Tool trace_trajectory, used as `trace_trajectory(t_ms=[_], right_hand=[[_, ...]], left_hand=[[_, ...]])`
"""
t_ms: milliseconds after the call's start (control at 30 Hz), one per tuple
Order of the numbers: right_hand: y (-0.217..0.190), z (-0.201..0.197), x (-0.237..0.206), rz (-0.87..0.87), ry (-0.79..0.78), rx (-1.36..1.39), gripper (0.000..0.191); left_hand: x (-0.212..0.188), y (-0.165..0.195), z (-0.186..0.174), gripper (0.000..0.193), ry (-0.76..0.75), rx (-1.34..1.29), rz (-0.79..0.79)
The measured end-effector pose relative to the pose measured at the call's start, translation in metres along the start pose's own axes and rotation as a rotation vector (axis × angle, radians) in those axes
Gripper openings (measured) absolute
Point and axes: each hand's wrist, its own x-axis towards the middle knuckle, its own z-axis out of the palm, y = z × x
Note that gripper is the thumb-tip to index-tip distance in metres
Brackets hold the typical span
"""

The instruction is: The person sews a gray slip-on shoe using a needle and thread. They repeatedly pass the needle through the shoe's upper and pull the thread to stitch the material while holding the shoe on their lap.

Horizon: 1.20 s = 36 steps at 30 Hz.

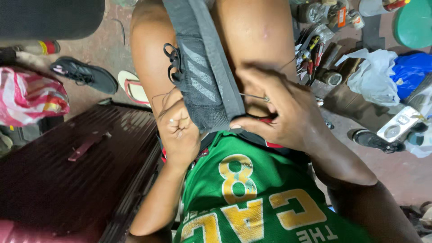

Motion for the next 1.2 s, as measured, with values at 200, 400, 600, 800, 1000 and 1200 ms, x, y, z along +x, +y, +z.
trace_trajectory(t_ms=[200, 400, 600, 800, 1000, 1200], right_hand=[[0.012, -0.015, 0.002, 0.144, -0.175, -0.197, 0.039], [0.026, -0.039, -0.007, 0.147, -0.108, 0.047, 0.019], [0.031, -0.029, 0.003, 0.108, 0.24, 0.801, 0.018], [0.03, -0.002, 0.026, 0.04, 0.033, 1.162, 0.014], [0.025, 0.003, 0.025, 0.116, 0.024, 0.48, 0.02], [0.033, 0.005, 0.031, 0.293, 0.246, 0.944, 0.034]], left_hand=[[0.004, 0.007, 0.006, 0.023, -0.049, -0.189, -0.167], [0.017, 0.037, -0.002, 0.034, -0.185, -0.268, -0.464], [0.023, 0.043, -0.004, 0.024, -0.229, 0.348, 0.094], [0.023, 0.018, 0.004, 0.039, -0.11, 0.183, 0.044], [0.026, 0.01, -0.002, 0.038, -0.144, 0.093, 0.066], [0.029, 0.014, -0.015, 0.045, -0.153, 0.055, 0.007]])
